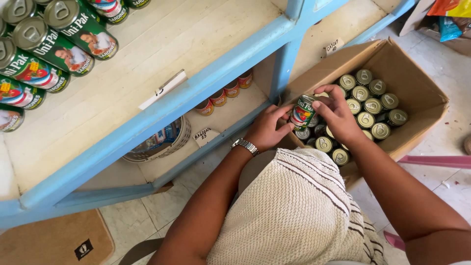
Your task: Stocking a shelf with canned goods from a cardboard box.
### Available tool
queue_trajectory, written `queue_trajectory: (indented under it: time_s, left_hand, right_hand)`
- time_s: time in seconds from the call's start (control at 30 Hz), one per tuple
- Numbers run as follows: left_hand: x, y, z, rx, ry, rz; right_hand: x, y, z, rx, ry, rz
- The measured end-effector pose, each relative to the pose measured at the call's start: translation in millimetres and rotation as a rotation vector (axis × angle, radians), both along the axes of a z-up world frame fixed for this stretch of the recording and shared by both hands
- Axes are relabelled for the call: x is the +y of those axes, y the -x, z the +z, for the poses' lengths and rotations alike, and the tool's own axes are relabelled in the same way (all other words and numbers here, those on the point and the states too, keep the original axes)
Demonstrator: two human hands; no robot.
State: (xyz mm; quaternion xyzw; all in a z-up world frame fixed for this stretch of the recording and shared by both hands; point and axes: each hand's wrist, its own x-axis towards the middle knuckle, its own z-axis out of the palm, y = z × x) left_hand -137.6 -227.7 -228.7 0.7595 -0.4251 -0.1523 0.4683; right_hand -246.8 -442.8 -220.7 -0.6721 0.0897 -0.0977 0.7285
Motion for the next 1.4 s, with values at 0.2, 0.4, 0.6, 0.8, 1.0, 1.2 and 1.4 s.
queue_trajectory:
  time_s: [0.2,0.4,0.6,0.8,1.0,1.2,1.4]
  left_hand:
    - [0.3,-5.7,21.2,0.014,0.062,-0.031]
    - [-3.2,-13.5,47.6,0.583,0.285,-0.282]
    - [9.8,-14.5,113.4,0.568,0.341,-0.3]
    - [30.1,-23.4,158.9,0.429,0.447,-0.233]
    - [64.1,-5.0,234.1,0.012,0.404,0.059]
    - [100.1,-14.8,274.3,-0.052,0.434,0.208]
    - [142.0,-45.6,283.4,-0.021,0.55,0.267]
  right_hand:
    - [7.1,5.7,19.9,-0.017,0.036,-0.111]
    - [14.1,6.7,39.8,-0.159,0.069,-0.147]
    - [39.7,3.4,97.5,-0.442,-0.12,-0.06]
    - [63.5,-9.6,142.6,-0.501,-0.074,-0.036]
    - [115.9,-31.6,219.1,-0.636,0.141,-0.005]
    - [121.3,-77.6,220.9,-0.76,0.093,0.074]
    - [156.9,-128.6,245.7,-0.756,0.115,0.144]
